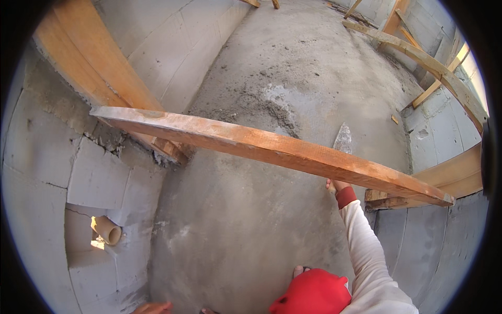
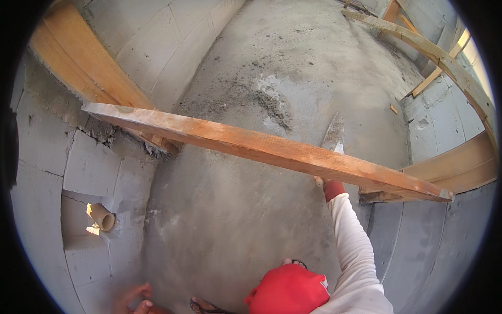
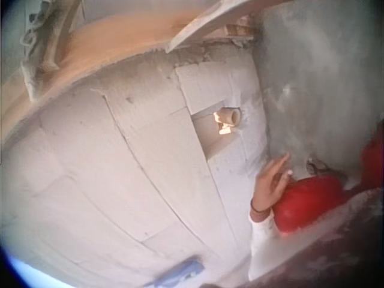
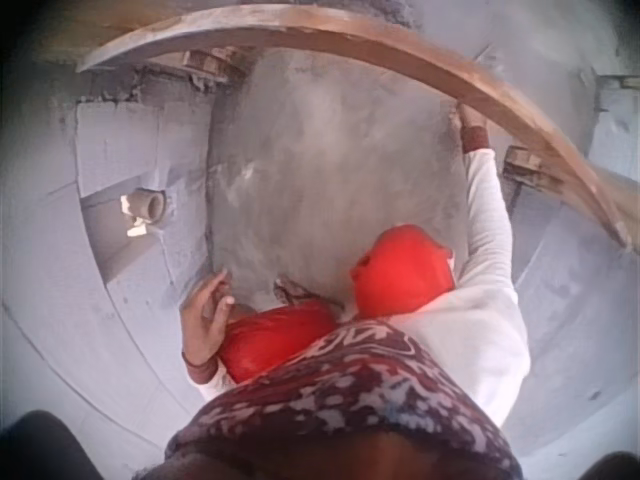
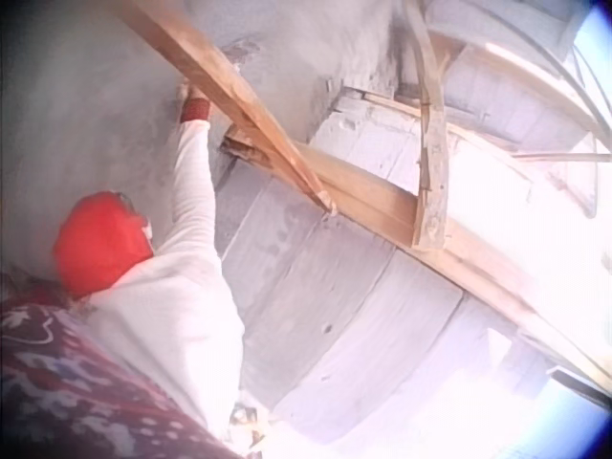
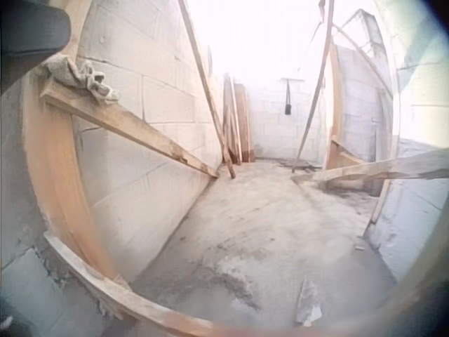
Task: The person smooths wet concrete on the floor using a trowel while holding a piece of wood for alignment.
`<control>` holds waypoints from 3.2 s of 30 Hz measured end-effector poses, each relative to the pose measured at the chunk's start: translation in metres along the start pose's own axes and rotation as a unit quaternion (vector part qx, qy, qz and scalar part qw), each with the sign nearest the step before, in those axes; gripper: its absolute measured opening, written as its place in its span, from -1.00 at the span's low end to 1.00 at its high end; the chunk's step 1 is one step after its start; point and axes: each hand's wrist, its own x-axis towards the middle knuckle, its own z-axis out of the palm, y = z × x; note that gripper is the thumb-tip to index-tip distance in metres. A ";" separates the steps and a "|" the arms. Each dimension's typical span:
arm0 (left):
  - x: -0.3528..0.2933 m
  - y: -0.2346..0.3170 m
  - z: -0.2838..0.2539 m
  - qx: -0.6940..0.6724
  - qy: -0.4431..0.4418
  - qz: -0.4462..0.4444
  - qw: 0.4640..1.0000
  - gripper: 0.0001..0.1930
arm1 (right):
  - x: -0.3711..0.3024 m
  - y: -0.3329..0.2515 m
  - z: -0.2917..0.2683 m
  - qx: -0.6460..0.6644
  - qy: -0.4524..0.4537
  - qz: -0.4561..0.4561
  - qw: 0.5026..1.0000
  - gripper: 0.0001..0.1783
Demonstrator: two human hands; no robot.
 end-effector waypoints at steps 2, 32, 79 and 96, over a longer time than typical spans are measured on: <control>-0.007 0.001 -0.003 0.011 -0.002 -0.008 1.000 -0.62 | -0.033 0.025 0.024 0.016 0.037 0.082 0.996 -0.90; -0.003 0.008 -0.001 0.021 -0.070 0.168 0.983 -0.54 | 0.014 0.035 0.110 -0.509 0.107 -0.322 0.791 -0.65; 0.067 0.255 -0.107 0.125 -0.451 0.015 0.884 -0.52 | -0.464 -0.299 -0.136 -0.608 -0.053 0.352 0.710 -0.46; 0.195 0.426 -0.206 0.076 -0.305 0.174 0.933 -0.60 | -0.597 -0.464 -0.068 -0.235 0.295 0.303 0.875 -0.82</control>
